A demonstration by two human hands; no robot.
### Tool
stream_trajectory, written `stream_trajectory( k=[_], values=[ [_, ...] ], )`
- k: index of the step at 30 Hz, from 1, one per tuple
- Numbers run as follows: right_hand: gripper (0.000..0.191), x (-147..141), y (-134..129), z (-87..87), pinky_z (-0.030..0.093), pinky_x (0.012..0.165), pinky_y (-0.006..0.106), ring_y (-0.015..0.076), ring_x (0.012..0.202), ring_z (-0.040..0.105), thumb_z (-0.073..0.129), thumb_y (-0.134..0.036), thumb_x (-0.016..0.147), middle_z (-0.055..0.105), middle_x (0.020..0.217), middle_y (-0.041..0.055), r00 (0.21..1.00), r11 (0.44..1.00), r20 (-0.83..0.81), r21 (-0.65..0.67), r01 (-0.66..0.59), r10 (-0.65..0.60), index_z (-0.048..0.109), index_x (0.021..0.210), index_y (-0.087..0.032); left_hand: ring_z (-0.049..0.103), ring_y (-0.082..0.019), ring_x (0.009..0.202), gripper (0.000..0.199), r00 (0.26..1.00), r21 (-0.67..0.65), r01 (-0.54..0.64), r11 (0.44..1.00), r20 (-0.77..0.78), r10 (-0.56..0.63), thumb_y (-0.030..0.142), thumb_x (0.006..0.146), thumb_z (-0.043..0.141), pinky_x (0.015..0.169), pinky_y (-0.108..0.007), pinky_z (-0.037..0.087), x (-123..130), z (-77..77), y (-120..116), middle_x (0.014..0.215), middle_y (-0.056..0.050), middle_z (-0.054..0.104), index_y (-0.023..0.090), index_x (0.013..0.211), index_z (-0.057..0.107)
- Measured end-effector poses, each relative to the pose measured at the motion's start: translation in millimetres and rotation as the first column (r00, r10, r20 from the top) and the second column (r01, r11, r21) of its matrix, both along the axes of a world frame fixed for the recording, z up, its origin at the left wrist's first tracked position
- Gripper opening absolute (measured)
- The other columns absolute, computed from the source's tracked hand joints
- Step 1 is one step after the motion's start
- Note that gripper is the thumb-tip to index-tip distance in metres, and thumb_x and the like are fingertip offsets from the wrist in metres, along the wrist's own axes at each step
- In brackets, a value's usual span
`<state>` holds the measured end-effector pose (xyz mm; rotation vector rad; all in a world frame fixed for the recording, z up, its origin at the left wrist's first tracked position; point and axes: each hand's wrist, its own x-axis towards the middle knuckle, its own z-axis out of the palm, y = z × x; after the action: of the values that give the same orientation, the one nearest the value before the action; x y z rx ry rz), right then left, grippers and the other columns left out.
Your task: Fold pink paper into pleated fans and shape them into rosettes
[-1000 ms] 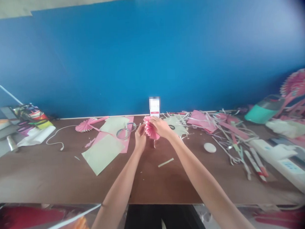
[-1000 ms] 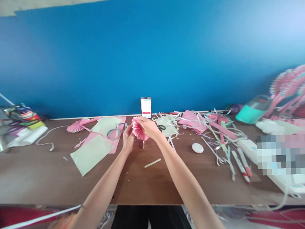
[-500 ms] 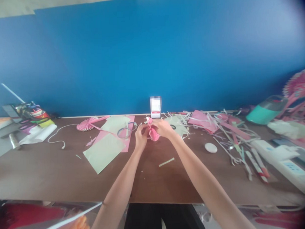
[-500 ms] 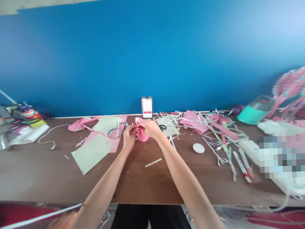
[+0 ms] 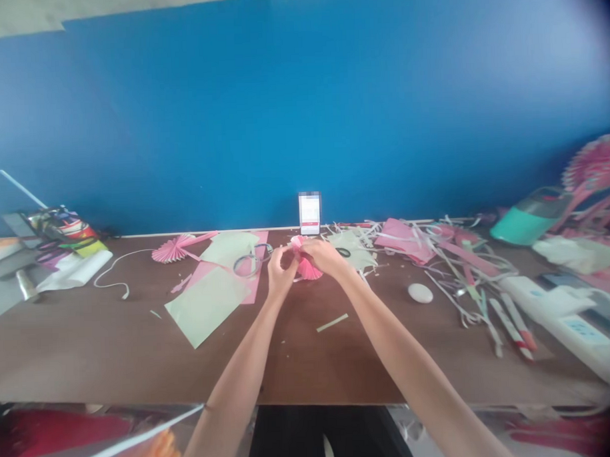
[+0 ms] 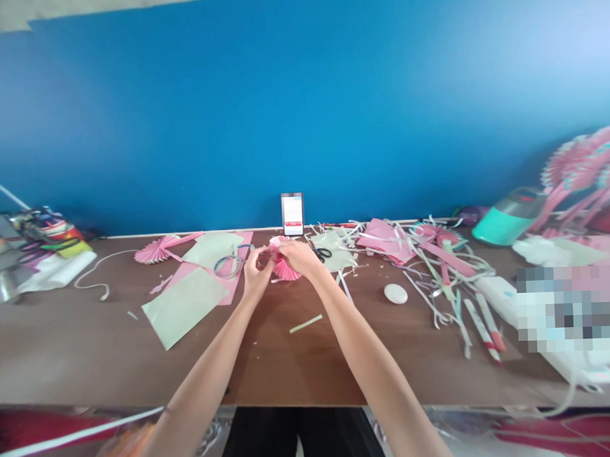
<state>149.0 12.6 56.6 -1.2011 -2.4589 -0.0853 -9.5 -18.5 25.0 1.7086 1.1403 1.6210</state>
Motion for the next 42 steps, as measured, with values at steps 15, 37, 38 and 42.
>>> stream_trajectory(
  k=[15, 37, 38, 42],
  values=[
    [0.016, 15.4, 5.4, -2.4, 0.047, 0.081, 0.030, 0.0169, 0.089, 0.063, 0.060, -0.010, 0.084, 0.069, 0.093, 0.0032, 0.957, 0.973, -0.223, -0.093, -0.210, 0.185, 0.070, 0.089, -0.021, 0.059, -0.020, 0.090, 0.012, 0.989, 0.101, -0.066, 0.993, -0.129, 0.079, 0.029, 0.085, 0.057, 0.084, -0.033, 0.045, -2.8, -10.3, 4.5, 0.091, -0.006, 0.065, 0.020, 0.087, 0.065],
    [0.035, 10.2, 5.1, -10.4, 0.044, 0.086, 0.031, 0.0221, 0.104, 0.059, 0.045, 0.005, 0.081, 0.066, 0.106, 0.0108, 0.998, 1.000, 0.067, 0.012, 0.000, -0.001, 0.063, 0.104, -0.014, 0.052, -0.024, 0.110, 0.032, 0.971, 0.138, -0.053, 0.989, -0.222, 0.083, 0.016, 0.080, 0.059, 0.095, -0.037, 0.041, -2.0, -16.5, 10.5, 0.115, -0.009, 0.057, 0.023, 0.111, 0.063],
    [0.038, 9.5, 5.7, -11.3, 0.043, 0.088, 0.032, 0.0219, 0.107, 0.058, 0.045, 0.004, 0.082, 0.066, 0.111, 0.0102, 0.998, 1.000, 0.054, 0.015, -0.017, 0.017, 0.061, 0.110, -0.016, 0.051, -0.025, 0.111, 0.029, 0.962, 0.152, -0.039, 0.988, -0.261, 0.079, 0.015, 0.079, 0.059, 0.096, -0.038, 0.040, -2.1, -17.1, 11.3, 0.113, -0.008, 0.058, 0.023, 0.107, 0.065],
    [0.034, 7.6, 5.4, -11.2, 0.044, 0.085, 0.029, 0.0198, 0.105, 0.057, 0.044, -0.003, 0.088, 0.065, 0.112, 0.0078, 0.999, 0.999, -0.010, -0.010, -0.036, 0.036, 0.062, 0.111, -0.019, 0.054, -0.024, 0.097, 0.016, 0.947, 0.132, -0.063, 0.989, -0.306, 0.101, 0.015, 0.081, 0.057, 0.089, -0.039, 0.042, -4.7, -23.2, 17.2, 0.096, -0.007, 0.062, 0.022, 0.091, 0.068]
  ],
)
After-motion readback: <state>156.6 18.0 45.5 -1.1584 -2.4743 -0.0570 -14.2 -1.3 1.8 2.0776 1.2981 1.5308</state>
